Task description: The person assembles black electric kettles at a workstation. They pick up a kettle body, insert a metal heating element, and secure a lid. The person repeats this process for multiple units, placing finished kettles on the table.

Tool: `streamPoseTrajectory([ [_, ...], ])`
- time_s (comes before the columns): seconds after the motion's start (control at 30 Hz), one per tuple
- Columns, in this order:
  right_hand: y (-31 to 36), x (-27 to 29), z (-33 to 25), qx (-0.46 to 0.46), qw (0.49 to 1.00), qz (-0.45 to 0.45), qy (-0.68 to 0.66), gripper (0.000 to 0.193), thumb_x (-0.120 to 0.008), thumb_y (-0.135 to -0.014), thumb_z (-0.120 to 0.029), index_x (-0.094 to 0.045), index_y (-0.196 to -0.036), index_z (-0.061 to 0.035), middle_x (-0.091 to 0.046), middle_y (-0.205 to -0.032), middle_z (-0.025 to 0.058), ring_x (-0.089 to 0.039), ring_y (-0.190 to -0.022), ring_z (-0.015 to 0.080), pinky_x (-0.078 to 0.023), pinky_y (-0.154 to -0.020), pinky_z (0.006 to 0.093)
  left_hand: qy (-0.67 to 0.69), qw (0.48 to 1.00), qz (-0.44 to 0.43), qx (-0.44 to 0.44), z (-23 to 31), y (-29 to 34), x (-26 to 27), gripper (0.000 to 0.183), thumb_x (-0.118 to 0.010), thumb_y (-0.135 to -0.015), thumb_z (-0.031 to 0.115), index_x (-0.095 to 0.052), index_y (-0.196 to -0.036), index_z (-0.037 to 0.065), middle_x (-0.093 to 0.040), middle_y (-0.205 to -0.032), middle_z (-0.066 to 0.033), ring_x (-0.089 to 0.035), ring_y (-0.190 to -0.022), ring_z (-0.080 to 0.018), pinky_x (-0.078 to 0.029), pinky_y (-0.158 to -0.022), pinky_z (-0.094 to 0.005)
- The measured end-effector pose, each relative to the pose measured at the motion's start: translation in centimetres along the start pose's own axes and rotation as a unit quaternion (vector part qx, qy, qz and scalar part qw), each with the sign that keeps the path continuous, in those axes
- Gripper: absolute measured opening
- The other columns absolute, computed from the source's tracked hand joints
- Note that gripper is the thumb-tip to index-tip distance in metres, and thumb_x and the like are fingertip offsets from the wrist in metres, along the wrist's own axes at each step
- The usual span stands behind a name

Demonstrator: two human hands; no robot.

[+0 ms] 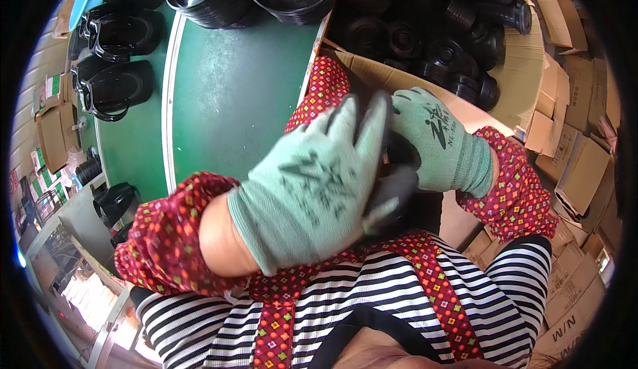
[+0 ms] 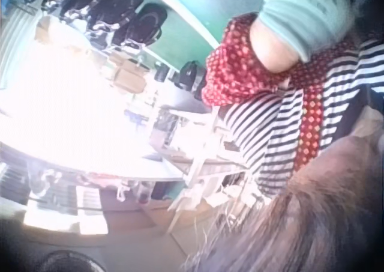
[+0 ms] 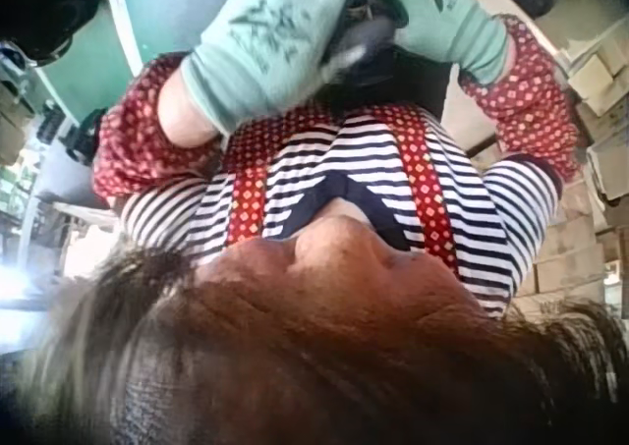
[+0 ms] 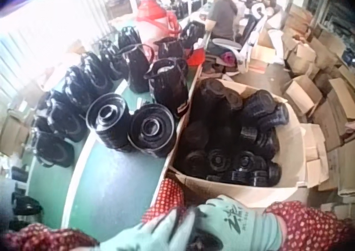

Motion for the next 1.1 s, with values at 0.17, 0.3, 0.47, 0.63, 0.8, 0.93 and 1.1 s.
streamPoseTrajectory([
  [0.17, 0.6, 0.0, -2.9, -0.083, 0.987, 0.071, 0.117, 0.063, -0.080, -0.081, -0.062, -0.067, -0.116, -0.0115, -0.065, -0.092, 0.0093, -0.065, -0.087, 0.0287, -0.049, -0.080, 0.0456, 0.080, 0.988, -0.119, 0.059, -5.0, -0.7, -1.8, 0.055, -0.073, -0.090, 0.022, -0.059, -0.140, 0.004, -0.073, -0.106, -0.0233, -0.072, -0.094, -0.0429, -0.058, -0.084, -0.0475],
  [0.3, 1.5, 0.0, -3.6, -0.184, 0.965, 0.045, 0.180, 0.068, -0.074, -0.088, -0.061, -0.064, -0.131, -0.0085, -0.065, -0.095, 0.0116, -0.067, -0.084, 0.0287, -0.051, -0.076, 0.0445, 0.114, 0.986, -0.086, -0.080, -7.8, -3.3, -3.2, 0.041, -0.075, -0.085, 0.020, -0.070, -0.124, 0.007, -0.075, -0.103, -0.0180, -0.073, -0.093, -0.0394, -0.059, -0.081, -0.0443],
  [0.47, 1.5, 0.6, -5.5, -0.253, 0.935, -0.035, 0.245, 0.072, -0.072, -0.093, -0.049, -0.056, -0.150, -0.0071, -0.066, -0.104, 0.0159, -0.068, -0.084, 0.0303, -0.053, -0.076, 0.0439, 0.112, 0.976, 0.015, -0.184, -10.2, -5.2, -5.6, 0.040, -0.080, -0.080, 0.026, -0.072, -0.116, 0.009, -0.075, -0.097, -0.0154, -0.072, -0.085, -0.0388, -0.058, -0.075, -0.0430],
  [0.63, 1.6, 0.3, -5.0, -0.189, 0.942, 0.071, 0.269, 0.065, -0.068, -0.097, -0.049, -0.060, -0.143, -0.0043, -0.065, -0.100, 0.0105, -0.066, -0.091, 0.0272, -0.051, -0.083, 0.0449, 0.106, 0.977, 0.077, -0.170, -9.8, -4.2, -4.6, 0.031, -0.075, -0.085, 0.017, -0.074, -0.115, 0.008, -0.075, -0.093, -0.0160, -0.072, -0.086, -0.0388, -0.058, -0.075, -0.0430],
  [0.8, 3.7, 1.4, -7.2, 0.003, 0.947, 0.234, 0.219, 0.073, -0.080, -0.080, -0.030, -0.061, -0.149, -0.0124, -0.052, -0.154, 0.0180, -0.045, -0.144, 0.0439, -0.027, -0.123, 0.0638, 0.151, 0.954, 0.257, -0.028, -12.9, 0.3, -4.2, 0.027, -0.071, -0.093, 0.008, -0.072, -0.118, -0.001, -0.074, -0.099, -0.0234, -0.076, -0.088, -0.0360, -0.057, -0.079, -0.0383],
  [0.93, 5.8, -2.8, -5.3, -0.032, 0.971, 0.235, -0.031, 0.069, -0.088, -0.077, -0.030, -0.066, -0.138, -0.0066, -0.061, -0.137, 0.0183, -0.055, -0.131, 0.0412, -0.043, -0.112, 0.0526, 0.062, 0.921, 0.358, 0.140, -18.4, 7.3, -7.3, 0.018, -0.071, -0.096, 0.012, -0.074, -0.112, 0.005, -0.072, -0.093, -0.0196, -0.072, -0.083, -0.0388, -0.056, -0.073, -0.0409],
  [1.1, 5.6, -5.0, -5.1, 0.007, 0.948, 0.315, -0.034, 0.049, -0.092, -0.075, -0.027, -0.073, -0.114, -0.0036, -0.067, -0.116, 0.0161, -0.064, -0.113, 0.0379, -0.052, -0.098, 0.0463, 0.014, 0.896, 0.338, 0.286, -24.6, 15.3, -15.6, 0.028, -0.081, -0.086, 0.019, -0.073, -0.111, 0.012, -0.074, -0.098, -0.0138, -0.073, -0.088, -0.0359, -0.058, -0.078, -0.0417],
])
Point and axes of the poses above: each hand's wrist, its own y-axis away from the middle knuckle, its own x-axis out of the back of the hand, z = x × y, the point moved 5 cm from there along -y, towards the middle knuckle
